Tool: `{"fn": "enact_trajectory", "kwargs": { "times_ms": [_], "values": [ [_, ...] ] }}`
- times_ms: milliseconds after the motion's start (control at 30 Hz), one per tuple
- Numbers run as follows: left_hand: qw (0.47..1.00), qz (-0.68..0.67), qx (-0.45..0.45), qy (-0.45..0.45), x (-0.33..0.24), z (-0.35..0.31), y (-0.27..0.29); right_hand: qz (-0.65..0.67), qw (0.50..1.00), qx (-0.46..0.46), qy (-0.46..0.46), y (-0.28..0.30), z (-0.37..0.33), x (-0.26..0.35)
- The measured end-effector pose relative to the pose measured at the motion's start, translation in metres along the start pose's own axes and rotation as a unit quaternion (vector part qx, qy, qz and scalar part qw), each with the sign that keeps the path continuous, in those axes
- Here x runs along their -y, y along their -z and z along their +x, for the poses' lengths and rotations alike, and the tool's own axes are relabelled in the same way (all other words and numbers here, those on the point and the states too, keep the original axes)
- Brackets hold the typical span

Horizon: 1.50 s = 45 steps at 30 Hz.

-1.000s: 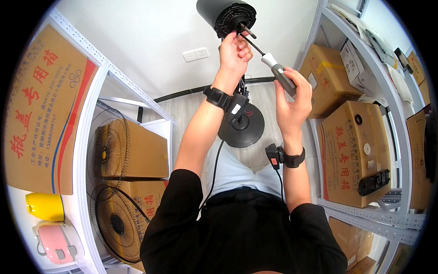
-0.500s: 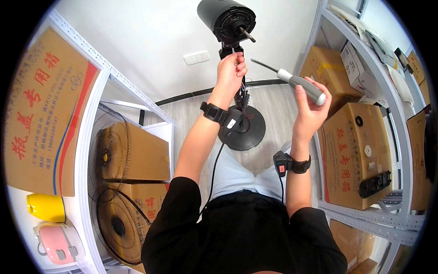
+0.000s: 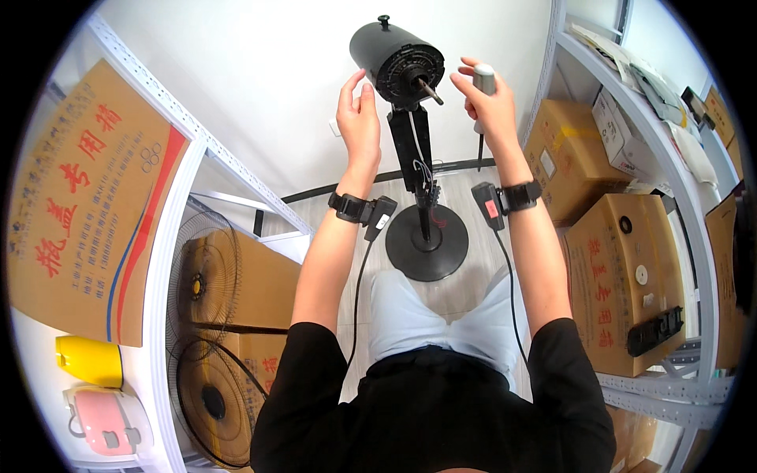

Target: The person disassembles a standing fan by removing the front grille, unscrewing the motor housing, and detaching the motor from the stand. They use a screwdriver to loosen screws and separate components.

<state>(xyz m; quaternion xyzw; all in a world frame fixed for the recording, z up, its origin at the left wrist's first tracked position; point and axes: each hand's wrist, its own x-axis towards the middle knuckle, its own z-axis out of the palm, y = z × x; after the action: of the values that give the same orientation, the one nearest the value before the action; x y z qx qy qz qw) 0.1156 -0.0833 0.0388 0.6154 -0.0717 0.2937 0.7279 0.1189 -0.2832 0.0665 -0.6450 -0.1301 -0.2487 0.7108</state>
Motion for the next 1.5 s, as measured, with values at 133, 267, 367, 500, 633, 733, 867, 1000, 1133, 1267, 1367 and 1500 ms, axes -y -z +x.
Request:
{"fn": "enact_trajectory", "kwargs": {
  "times_ms": [133,267,367,500,633,733,867,1000,1133,1267,1367,1500],
  "values": [
    [0.996,0.029,0.020,-0.078,-0.007,0.019,-0.004,-0.031,0.995,0.089,-0.042,-0.009,0.031,0.007],
    [0.999,-0.019,0.005,0.031,-0.006,0.026,-0.005,-0.097,0.990,0.093,-0.047,-0.014,0.038,0.003],
    [0.993,-0.037,0.025,0.108,-0.006,0.028,-0.004,-0.099,0.990,0.095,-0.017,-0.014,0.040,0.002],
    [0.993,-0.012,0.058,0.102,-0.007,0.027,-0.006,-0.186,0.978,0.097,0.019,-0.003,0.044,0.000],
    [0.993,0.022,0.083,0.076,-0.007,0.030,-0.004,-0.213,0.968,0.127,0.036,0.004,0.045,0.002],
    [0.993,0.014,0.083,0.085,-0.008,0.030,-0.003,-0.205,0.966,0.153,0.036,0.008,0.046,0.005],
    [0.987,-0.014,0.108,0.120,-0.017,0.027,-0.003,-0.195,0.969,0.151,0.031,0.006,0.039,0.006],
    [0.975,-0.025,0.153,0.159,-0.023,0.029,0.002,-0.193,0.972,0.131,0.037,0.005,0.037,0.000],
    [0.973,-0.030,0.173,0.153,-0.023,0.032,0.004,-0.193,0.971,0.137,0.034,0.006,0.035,0.000],
    [0.974,-0.031,0.165,0.154,-0.024,0.034,0.005,-0.217,0.967,0.130,0.024,0.004,0.033,0.006],
    [0.974,-0.033,0.158,0.156,-0.025,0.032,0.002,-0.203,0.972,0.119,0.023,0.003,0.032,0.004],
    [0.976,-0.031,0.147,0.157,-0.025,0.028,-0.001,-0.202,0.974,0.101,0.038,0.002,0.031,-0.003]
  ]
}}
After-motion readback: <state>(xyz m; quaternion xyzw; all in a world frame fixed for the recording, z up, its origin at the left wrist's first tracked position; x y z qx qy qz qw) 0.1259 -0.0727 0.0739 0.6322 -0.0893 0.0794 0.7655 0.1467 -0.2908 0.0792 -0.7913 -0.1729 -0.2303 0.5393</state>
